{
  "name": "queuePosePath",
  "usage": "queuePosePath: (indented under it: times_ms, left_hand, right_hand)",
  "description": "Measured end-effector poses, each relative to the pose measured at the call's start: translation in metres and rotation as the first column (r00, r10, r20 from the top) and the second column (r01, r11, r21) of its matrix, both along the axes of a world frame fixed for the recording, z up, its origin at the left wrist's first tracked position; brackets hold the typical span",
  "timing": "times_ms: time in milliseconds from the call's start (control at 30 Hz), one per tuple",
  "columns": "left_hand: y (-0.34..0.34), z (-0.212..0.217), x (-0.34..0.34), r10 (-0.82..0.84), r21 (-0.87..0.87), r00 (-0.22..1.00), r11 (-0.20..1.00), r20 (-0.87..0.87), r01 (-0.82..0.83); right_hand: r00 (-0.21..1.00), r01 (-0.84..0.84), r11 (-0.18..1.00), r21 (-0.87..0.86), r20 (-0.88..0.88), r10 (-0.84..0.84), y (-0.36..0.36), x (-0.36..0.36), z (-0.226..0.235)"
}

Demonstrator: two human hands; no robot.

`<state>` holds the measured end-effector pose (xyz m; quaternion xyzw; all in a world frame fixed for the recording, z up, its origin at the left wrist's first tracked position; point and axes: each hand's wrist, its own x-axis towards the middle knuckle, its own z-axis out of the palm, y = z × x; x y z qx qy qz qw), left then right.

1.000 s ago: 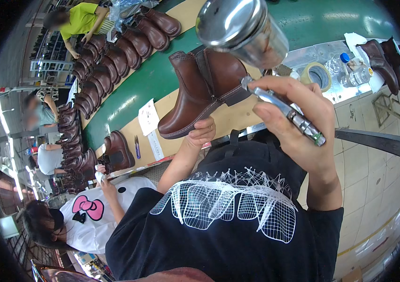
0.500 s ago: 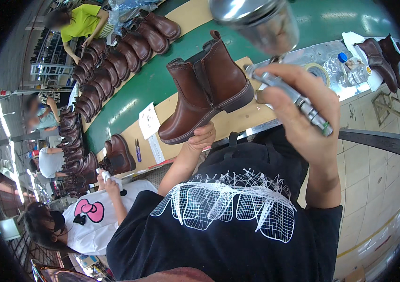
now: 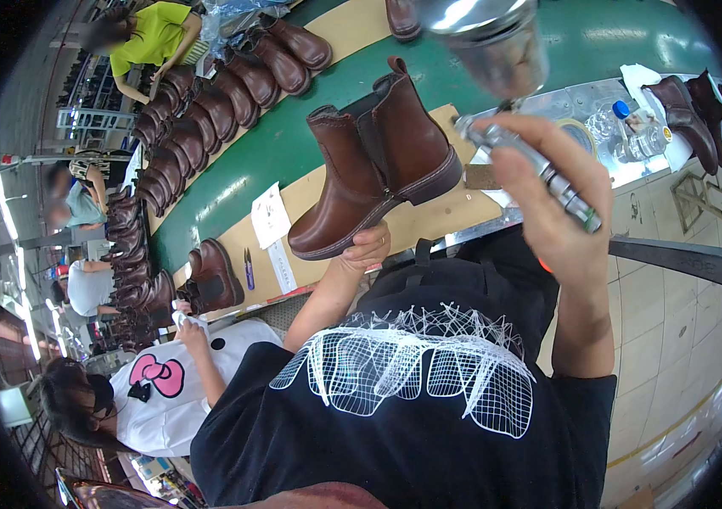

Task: Applying a finish to brown leather boots using a handheld airbrush spray gun on a factory assembly line.

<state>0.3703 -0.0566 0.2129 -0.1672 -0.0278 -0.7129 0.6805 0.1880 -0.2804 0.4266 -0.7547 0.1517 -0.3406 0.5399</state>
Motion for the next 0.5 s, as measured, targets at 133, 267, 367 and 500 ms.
queuePosePath:
  times_ms: [133,267,367,500]
  left_hand:
    - [-0.003,0.003,-0.005,0.028,-0.008,0.999,1.0,0.015,-0.028]
    - [-0.001,0.015,-0.002,0.088,-0.017,0.996,0.996,0.007,-0.088]
    - [0.006,0.028,0.001,0.206,0.154,0.97,0.962,0.13,-0.225]
    - [0.005,0.03,-0.002,0.342,0.383,0.779,0.722,0.525,-0.576]
  right_hand:
    - [0.978,-0.209,0.973,-0.094,-0.03,0.207,0.004,-0.003,0.002]
    - [0.997,-0.045,0.998,-0.048,-0.059,0.042,-0.009,0.008,-0.004]
    - [0.995,-0.044,0.999,-0.028,-0.095,0.041,-0.007,0.002,-0.005]
    - [0.985,-0.152,0.988,-0.008,-0.08,0.151,0.004,-0.004,-0.003]
